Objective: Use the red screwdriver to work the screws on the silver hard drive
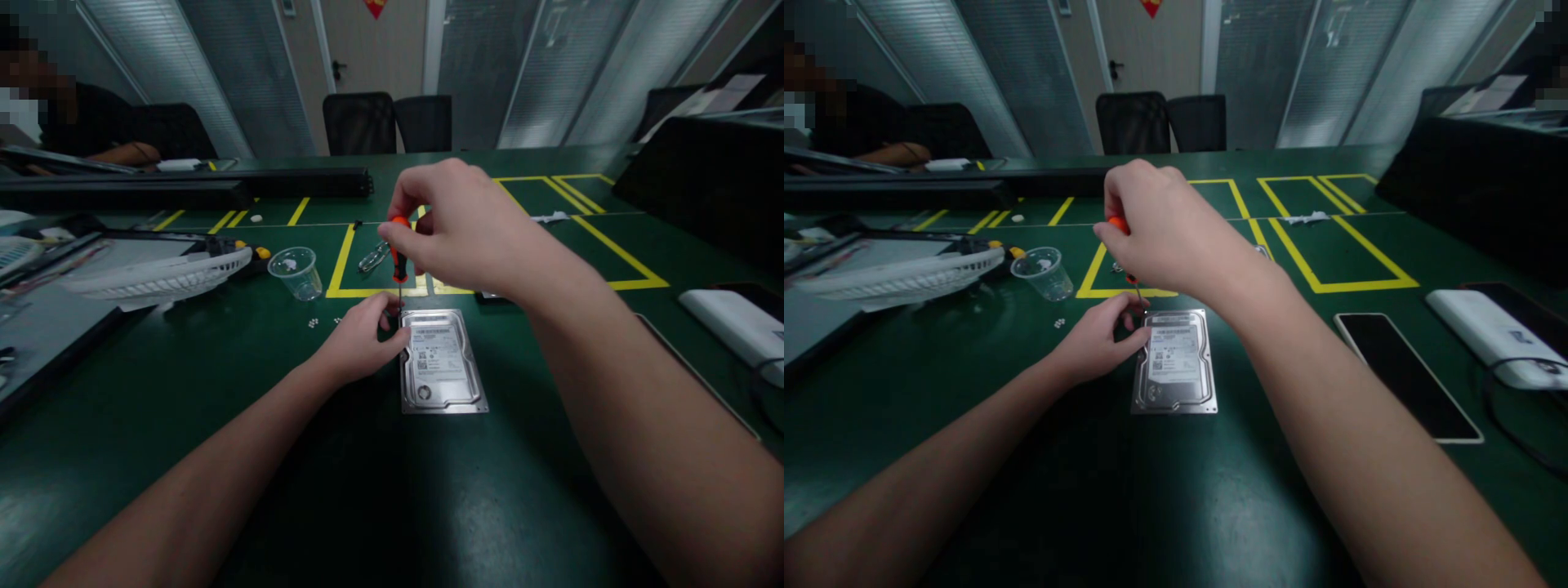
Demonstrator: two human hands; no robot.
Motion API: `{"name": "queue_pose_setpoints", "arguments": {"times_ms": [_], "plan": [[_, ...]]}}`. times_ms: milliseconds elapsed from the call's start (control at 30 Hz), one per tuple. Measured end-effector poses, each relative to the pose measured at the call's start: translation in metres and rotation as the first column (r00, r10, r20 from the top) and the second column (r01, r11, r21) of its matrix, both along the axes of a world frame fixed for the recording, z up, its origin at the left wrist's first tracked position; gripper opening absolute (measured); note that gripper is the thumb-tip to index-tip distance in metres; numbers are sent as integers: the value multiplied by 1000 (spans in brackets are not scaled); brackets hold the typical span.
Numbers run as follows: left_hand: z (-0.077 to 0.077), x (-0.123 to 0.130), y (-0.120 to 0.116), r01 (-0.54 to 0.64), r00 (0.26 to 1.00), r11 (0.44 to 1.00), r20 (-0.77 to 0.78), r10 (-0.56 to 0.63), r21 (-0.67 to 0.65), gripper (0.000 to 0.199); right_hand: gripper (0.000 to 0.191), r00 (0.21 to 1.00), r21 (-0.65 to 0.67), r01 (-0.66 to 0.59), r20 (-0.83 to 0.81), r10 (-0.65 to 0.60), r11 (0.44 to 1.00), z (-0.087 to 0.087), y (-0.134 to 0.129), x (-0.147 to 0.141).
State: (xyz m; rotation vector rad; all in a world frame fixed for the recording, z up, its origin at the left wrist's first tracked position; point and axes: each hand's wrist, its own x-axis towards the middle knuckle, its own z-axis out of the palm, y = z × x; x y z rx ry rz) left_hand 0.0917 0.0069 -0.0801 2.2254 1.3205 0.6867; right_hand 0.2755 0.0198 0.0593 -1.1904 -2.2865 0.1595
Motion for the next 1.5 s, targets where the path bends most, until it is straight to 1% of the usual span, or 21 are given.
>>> {"name": "queue_pose_setpoints", "arguments": {"times_ms": [100, 167, 233, 367, 433, 600, 667, 733, 867, 967, 1033, 1133, 1233, 1367, 1500], "plan": [[1, 1, 0, -1, 1000, 1000, -4, 1, -2, 35, 18, 1000, 45, 11, 18, -11, 999, 0, 0, 1], [1, 1, 0, 1, 1000, 1000, -2, -1, -1, 35, 19, 1000, 53, 6, 24, -7, 999, 0, -1, 0], [1, 1, 0, 1, 1000, 1000, -4, -1, 0, 34, 17, 1000, 35, -3, 16, 3, 999, 0, -1, 0], [2, 1, 0, 2, 1000, 1000, -8, -2, 7, 33, 5, 999, 15, -48, -8, 48, 999, 1, -3, -1], [1, 0, 0, 7, 1000, 1000, -2, -7, 8, 33, 4, 998, 10, -61, -7, 62, 998, 1, -4, -2], [1, 1, 0, 3, 1000, 1000, 8, -4, 5, 33, 14, 1000, 17, -25, 8, 25, 1000, 2, -5, -3], [1, 1, 0, -1, 1000, 1000, 5, 1, 5, 34, 10, 1000, 23, -19, -8, 19, 1000, 2, -5, -4], [1, 1, 0, -7, 1000, 1000, -2, 7, 4, 34, 8, 1000, 2, -13, -26, 13, 1000, 1, -5, -5], [0, 1, 0, -1, 1000, 1000, -3, 1, 4, 34, 9, 999, -61, -9, -49, 6, 998, 1, -4, -4], [-1, 0, 0, 6, 1000, 1000, -3, -6, 8, 34, 8, 998, -73, -18, -65, 13, 997, 0, -2, -2], [-2, -1, 1, 9, 1000, 1000, 0, -9, 10, 35, 8, 998, -48, -14, -58, 11, 999, -1, -1, 0], [-3, -1, 1, 11, 1000, 1000, 8, -11, 9, 35, 13, 1000, 22, -3, -26, 3, 1000, -1, 0, 1], [-2, 0, 1, 8, 1000, 1000, 9, -8, 8, 35, 13, 1000, 47, 7, 1, -7, 999, -1, 1, 0], [-1, 0, 1, 13, 1000, 1000, 5, -13, 11, 35, 5, 1000, 79, -30, 8, 29, 996, -2, 1, 0], [-1, -1, 1, 16, 1000, 1000, 10, -16, 11, 36, 7, 998, 85, -68, 0, 68, 994, -2, 1, 1]]}}
